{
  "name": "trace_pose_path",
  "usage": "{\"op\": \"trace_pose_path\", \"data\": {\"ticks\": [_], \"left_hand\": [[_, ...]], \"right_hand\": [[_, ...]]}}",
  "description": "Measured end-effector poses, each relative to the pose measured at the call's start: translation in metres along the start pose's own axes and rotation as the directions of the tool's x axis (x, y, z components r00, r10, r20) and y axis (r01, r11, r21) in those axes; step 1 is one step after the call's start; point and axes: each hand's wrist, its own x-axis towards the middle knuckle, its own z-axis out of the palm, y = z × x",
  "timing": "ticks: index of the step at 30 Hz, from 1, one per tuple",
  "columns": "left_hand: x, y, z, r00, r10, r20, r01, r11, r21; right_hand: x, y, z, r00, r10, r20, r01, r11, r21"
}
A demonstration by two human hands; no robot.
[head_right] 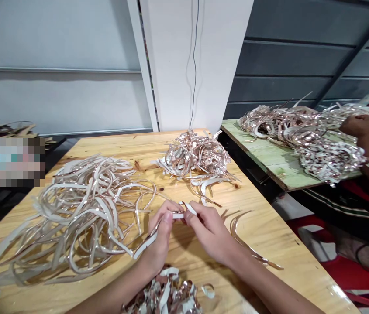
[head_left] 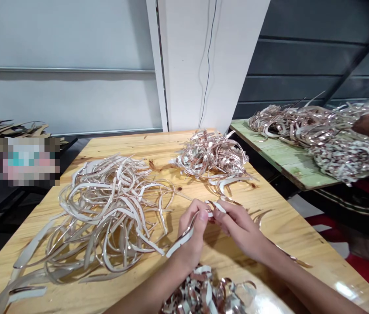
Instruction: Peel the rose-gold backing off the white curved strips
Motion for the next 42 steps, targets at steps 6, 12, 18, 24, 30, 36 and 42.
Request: {"op": "trace_pose_path", "data": {"ticks": [6,12,18,24,30,36,42], "left_hand": [[0.003,0.000,0.003,0.992,-0.077,0.096,0.056,0.978,0.200],[0.002,0.000,0.003,0.992,-0.068,0.111,0.036,0.962,0.269],[0.003,0.001,0.002,0.991,-0.050,0.127,0.021,0.975,0.219],[0.002,-0.001,0.001,0.993,-0.067,0.102,0.043,0.974,0.221],[0.002,-0.002,0.001,0.994,-0.072,0.088,0.052,0.977,0.206],[0.004,-0.001,0.002,0.993,-0.084,0.085,0.067,0.981,0.185],[0.003,0.001,0.002,0.993,-0.068,0.096,0.060,0.995,0.077]], "right_hand": [[-0.003,-0.003,0.003,0.999,-0.036,0.000,0.036,0.995,-0.095],[0.000,0.005,0.004,0.997,0.069,-0.043,-0.060,0.982,0.179],[0.004,0.006,0.007,0.975,0.216,-0.056,-0.163,0.862,0.481],[0.007,0.003,0.004,0.949,0.312,-0.055,-0.209,0.746,0.632],[0.011,0.003,0.000,0.902,0.428,-0.058,-0.218,0.567,0.794],[0.011,-0.004,-0.003,0.888,0.460,0.015,-0.233,0.421,0.877],[0.011,0.004,-0.004,0.919,0.383,-0.089,-0.124,0.496,0.859]]}}
